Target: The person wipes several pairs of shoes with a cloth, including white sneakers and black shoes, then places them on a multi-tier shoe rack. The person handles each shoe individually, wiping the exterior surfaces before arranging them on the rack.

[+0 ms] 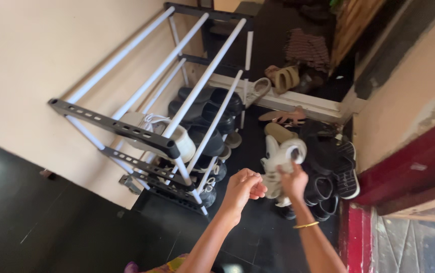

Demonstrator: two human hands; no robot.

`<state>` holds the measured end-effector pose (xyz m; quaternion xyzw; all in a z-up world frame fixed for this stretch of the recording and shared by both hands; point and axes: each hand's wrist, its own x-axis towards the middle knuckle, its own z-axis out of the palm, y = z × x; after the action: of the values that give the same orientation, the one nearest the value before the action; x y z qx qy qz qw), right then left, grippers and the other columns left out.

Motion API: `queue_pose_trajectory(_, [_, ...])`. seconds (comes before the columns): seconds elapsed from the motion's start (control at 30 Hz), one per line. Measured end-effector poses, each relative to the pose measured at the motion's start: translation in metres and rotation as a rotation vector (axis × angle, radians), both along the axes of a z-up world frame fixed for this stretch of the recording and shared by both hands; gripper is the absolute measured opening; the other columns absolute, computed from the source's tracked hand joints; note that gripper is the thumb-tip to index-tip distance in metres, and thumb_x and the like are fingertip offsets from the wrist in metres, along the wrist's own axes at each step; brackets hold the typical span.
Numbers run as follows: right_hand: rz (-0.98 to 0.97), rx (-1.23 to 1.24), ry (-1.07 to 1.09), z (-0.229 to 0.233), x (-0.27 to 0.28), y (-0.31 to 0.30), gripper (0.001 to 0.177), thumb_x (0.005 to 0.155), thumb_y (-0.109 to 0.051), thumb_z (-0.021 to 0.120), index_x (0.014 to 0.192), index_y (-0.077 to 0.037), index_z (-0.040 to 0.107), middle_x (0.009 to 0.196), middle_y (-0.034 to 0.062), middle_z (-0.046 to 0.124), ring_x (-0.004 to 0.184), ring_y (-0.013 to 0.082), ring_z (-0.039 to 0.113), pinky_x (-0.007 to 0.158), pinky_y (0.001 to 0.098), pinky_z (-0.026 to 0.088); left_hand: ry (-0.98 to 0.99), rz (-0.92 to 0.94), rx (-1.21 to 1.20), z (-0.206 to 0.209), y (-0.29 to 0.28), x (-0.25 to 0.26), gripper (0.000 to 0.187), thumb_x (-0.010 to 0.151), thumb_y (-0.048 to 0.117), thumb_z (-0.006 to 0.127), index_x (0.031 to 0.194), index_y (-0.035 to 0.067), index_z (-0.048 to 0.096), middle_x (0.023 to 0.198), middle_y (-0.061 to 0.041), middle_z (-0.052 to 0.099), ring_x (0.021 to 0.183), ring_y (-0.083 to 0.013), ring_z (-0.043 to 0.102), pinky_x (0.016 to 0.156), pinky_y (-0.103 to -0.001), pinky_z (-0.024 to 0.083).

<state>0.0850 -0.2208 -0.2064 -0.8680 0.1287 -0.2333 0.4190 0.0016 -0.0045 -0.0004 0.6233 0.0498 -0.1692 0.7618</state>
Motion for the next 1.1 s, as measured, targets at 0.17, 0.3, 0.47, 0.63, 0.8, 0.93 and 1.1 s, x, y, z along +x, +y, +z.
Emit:
queue_pose_trajectory(0.17, [0.209,-0.076,-0.367,0.069,-0.036,0.055,0.031,0.08,-0.014,0.078,0.106,-0.001,0.069,0.087,0.0145,0.07,0.075,0.0324,0.07,0.065,0.0402,0.055,0.002,0.018,-0.065,0.004,-0.007,-0.002,0.02,0.097,0.026,0.059,0.089,0.008,0.062,0.083,-0.01,0.074,0.07,-0.0152,0.069,0.068,-0.028,0.053])
queue_pose_trajectory(0.3, [0.305,-0.279,-0.517,0.131,-0.045,0.063,0.033,0.071,-0.009,0.076,0.102,-0.005,0.068,0.08,0.0107,0.064,0.071,0.0321,0.066,0.062,0.0421,0.051,-0.033,0.111,-0.279,0.015,-0.011,-0.004,0.019,0.097,0.023,0.059,0.097,0.005,0.064,0.098,-0.011,0.076,0.081,-0.0174,0.07,0.074,-0.032,0.054])
queue_pose_trajectory(0.47, [0.355,-0.336,-0.732,0.164,-0.062,0.083,0.027,0.071,-0.008,0.077,0.093,-0.006,0.062,0.083,0.0109,0.064,0.069,0.032,0.064,0.059,0.0417,0.05,-0.182,0.153,-0.643,0.037,-0.018,-0.008,0.031,0.098,0.023,0.061,0.12,0.001,0.063,0.121,-0.011,0.07,0.109,-0.0178,0.067,0.097,-0.034,0.053])
queue_pose_trajectory(0.63, [0.371,-0.338,-0.681,0.153,-0.065,0.08,0.032,0.068,-0.005,0.074,0.097,-0.003,0.06,0.09,0.0141,0.066,0.071,0.0339,0.064,0.06,0.0427,0.051,-0.162,0.175,-0.544,0.048,-0.016,-0.01,0.026,0.097,0.021,0.061,0.115,0.003,0.063,0.118,-0.011,0.072,0.105,-0.0189,0.069,0.093,-0.034,0.053])
queue_pose_trajectory(0.8, [0.404,-0.299,-0.364,0.097,-0.059,0.076,0.04,0.062,-0.006,0.069,0.101,-0.005,0.065,0.086,0.0146,0.066,0.075,0.0397,0.065,0.062,0.0496,0.051,-0.131,0.236,-0.447,0.047,0.004,-0.014,0.02,0.095,0.02,0.06,0.107,0.005,0.064,0.11,-0.013,0.074,0.093,-0.02,0.071,0.083,-0.035,0.054])
queue_pose_trajectory(0.93, [0.427,-0.314,0.001,0.034,-0.076,0.085,0.035,0.067,-0.014,0.073,0.101,-0.009,0.064,0.089,0.0134,0.069,0.079,0.0392,0.068,0.067,0.0516,0.053,-0.057,0.212,-0.368,0.042,0.012,-0.018,0.016,0.095,0.019,0.06,0.103,0.005,0.064,0.108,-0.014,0.074,0.087,-0.0204,0.071,0.081,-0.035,0.054])
queue_pose_trajectory(1.1, [0.464,-0.288,0.319,-0.029,-0.091,0.082,0.057,0.072,-0.011,0.067,0.127,-0.024,0.065,0.099,0.0116,0.074,0.09,0.0372,0.07,0.075,0.0508,0.054,-0.051,0.222,-0.329,0.032,0.015,-0.012,0.016,0.094,0.019,0.061,0.1,0.005,0.066,0.104,-0.014,0.074,0.084,-0.0206,0.072,0.081,-0.035,0.054])
